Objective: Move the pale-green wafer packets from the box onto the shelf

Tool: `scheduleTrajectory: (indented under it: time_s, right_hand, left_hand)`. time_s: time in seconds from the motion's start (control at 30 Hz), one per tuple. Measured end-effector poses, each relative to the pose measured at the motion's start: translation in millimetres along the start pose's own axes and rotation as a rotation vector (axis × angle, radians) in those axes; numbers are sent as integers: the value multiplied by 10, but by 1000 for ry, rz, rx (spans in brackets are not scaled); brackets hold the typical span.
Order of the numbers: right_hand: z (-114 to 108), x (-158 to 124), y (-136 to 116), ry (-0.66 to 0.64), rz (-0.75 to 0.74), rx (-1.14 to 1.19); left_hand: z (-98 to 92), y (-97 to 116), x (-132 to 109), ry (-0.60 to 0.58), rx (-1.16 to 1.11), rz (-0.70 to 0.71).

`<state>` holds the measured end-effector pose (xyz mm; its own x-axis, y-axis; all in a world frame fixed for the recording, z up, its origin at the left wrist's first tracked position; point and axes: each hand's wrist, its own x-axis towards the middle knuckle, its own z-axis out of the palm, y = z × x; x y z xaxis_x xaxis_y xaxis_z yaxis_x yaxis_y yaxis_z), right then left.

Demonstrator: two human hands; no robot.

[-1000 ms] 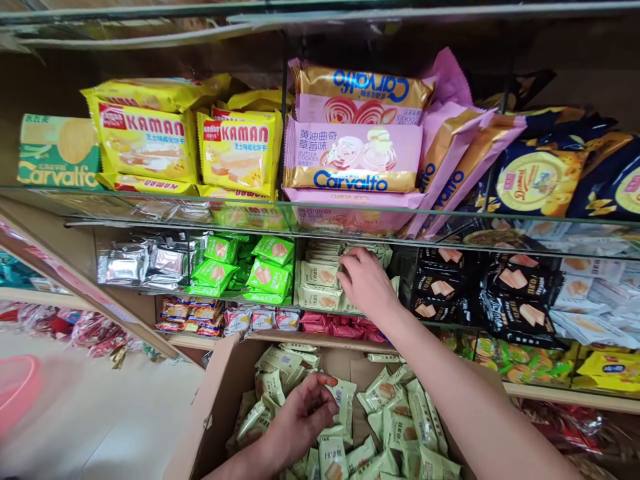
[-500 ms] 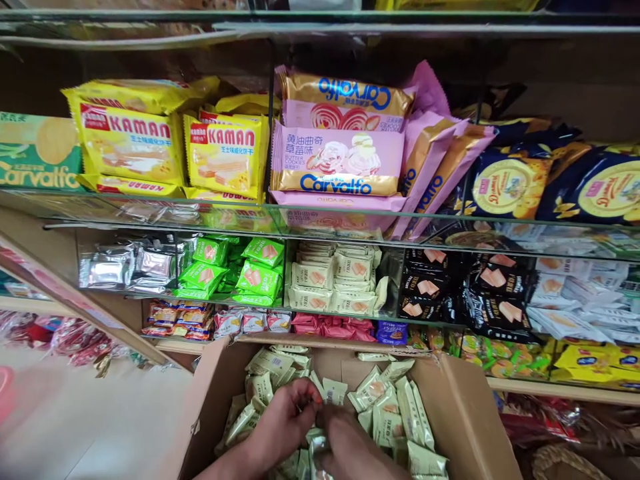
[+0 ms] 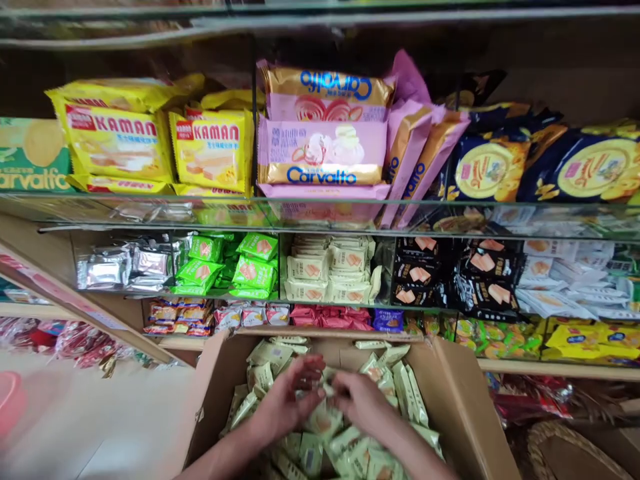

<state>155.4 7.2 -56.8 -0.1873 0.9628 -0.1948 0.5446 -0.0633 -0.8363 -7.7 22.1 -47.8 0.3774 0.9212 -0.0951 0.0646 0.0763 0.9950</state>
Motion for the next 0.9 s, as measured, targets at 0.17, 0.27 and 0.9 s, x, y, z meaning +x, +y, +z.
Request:
scheduleTrajectory:
  time_s: [0.17,0.27,0.9]
  right_hand:
    - [-259,-10,-144,119,74,486]
    - [-234,-34,-186,180,83,630]
    - [40,-104,-187,199,97,925]
  left_hand:
    - [-10,128,70,-11,-326,-148]
    - [0,171,77,-20,-376,-148]
    - [90,68,2,47,-429,-130]
